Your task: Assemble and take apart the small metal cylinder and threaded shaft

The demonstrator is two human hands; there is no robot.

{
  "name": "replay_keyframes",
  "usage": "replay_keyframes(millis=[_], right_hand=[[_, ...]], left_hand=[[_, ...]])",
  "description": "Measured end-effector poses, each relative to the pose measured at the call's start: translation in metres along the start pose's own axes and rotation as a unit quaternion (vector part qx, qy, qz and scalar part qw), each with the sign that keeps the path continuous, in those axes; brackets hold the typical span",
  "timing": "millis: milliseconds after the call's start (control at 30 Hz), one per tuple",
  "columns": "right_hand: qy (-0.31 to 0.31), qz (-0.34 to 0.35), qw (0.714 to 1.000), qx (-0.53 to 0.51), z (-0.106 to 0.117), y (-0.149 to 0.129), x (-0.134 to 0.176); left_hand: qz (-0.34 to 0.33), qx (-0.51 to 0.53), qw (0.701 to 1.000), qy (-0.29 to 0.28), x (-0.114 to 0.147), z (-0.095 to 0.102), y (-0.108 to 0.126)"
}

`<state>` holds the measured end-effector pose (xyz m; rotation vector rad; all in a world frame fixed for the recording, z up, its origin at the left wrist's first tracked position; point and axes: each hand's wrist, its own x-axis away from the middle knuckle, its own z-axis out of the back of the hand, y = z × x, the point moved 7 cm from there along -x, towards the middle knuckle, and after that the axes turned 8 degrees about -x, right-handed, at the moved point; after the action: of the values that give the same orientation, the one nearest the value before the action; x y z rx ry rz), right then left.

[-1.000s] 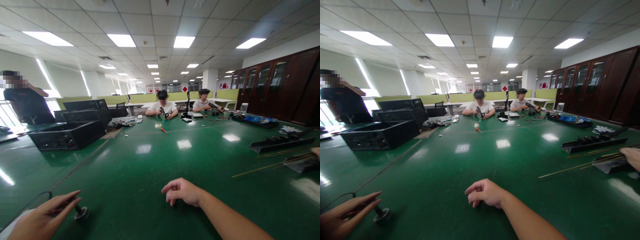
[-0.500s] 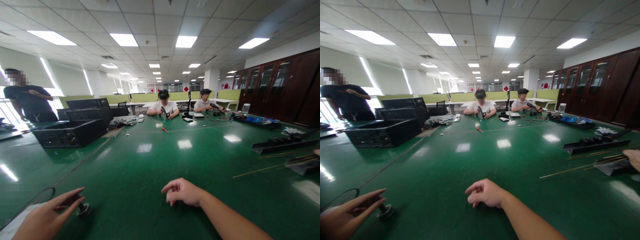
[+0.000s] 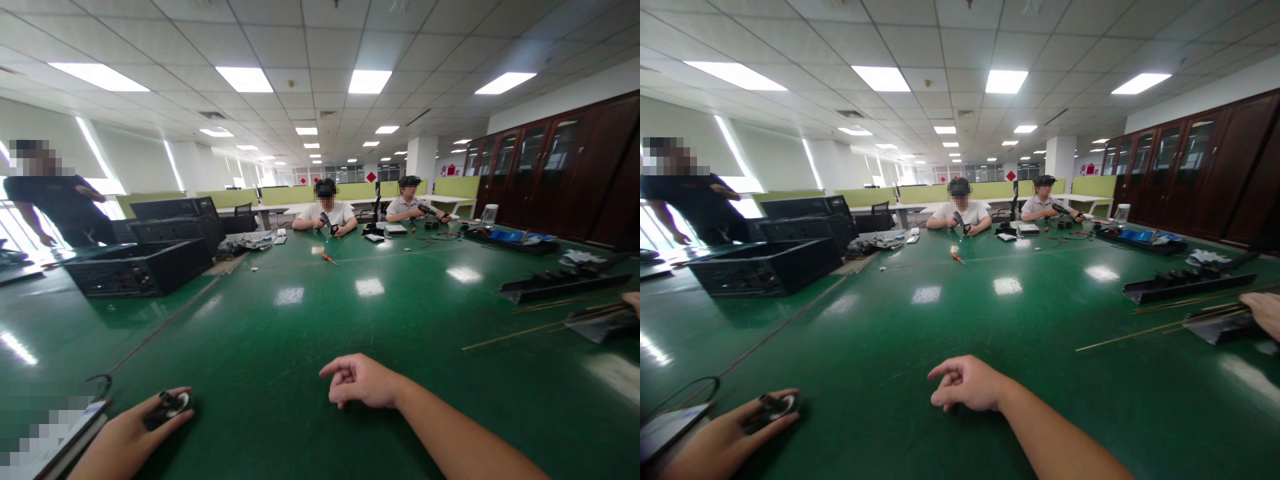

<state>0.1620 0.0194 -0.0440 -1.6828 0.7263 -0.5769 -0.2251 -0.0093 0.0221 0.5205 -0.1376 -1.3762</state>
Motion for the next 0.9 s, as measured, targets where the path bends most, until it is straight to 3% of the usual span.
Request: replay_keyframes(millis=[100,267,333,433,533,600,700,900], right_hand=[[0.016,0.008,1.000,-0.001,0.000,-0.003,0.001],[0.074,0.049,0.996,0.014,0.011,-0.013,0.002],[0.111,0.078,0.989,0.054,0.021,-0.020,0.004],[0.183,0.123,0.955,0.197,0.038,-0.033,0.011],[0.236,0.155,0.896,0.342,0.045,-0.045,0.020],[0.246,0.160,0.877,0.380,0.044,-0.047,0.024],[0.229,0.152,0.877,0.394,0.035,-0.046,0.023],[0.200,0.137,0.888,0.391,0.021,-0.038,0.014]], left_hand=[[-0.050,0.038,0.997,-0.051,0.000,-0.009,0.051],[-0.217,0.057,0.971,-0.079,0.006,-0.032,0.170],[-0.267,0.074,0.956,-0.096,0.009,-0.049,0.207],[-0.302,0.082,0.942,-0.121,0.011,-0.079,0.241],[-0.330,0.083,0.930,-0.138,0.012,-0.104,0.254],[-0.345,0.085,0.923,-0.146,0.013,-0.115,0.254],[-0.343,0.096,0.921,-0.159,0.012,-0.127,0.243],[-0.273,0.150,0.934,-0.175,0.007,-0.138,0.224]])
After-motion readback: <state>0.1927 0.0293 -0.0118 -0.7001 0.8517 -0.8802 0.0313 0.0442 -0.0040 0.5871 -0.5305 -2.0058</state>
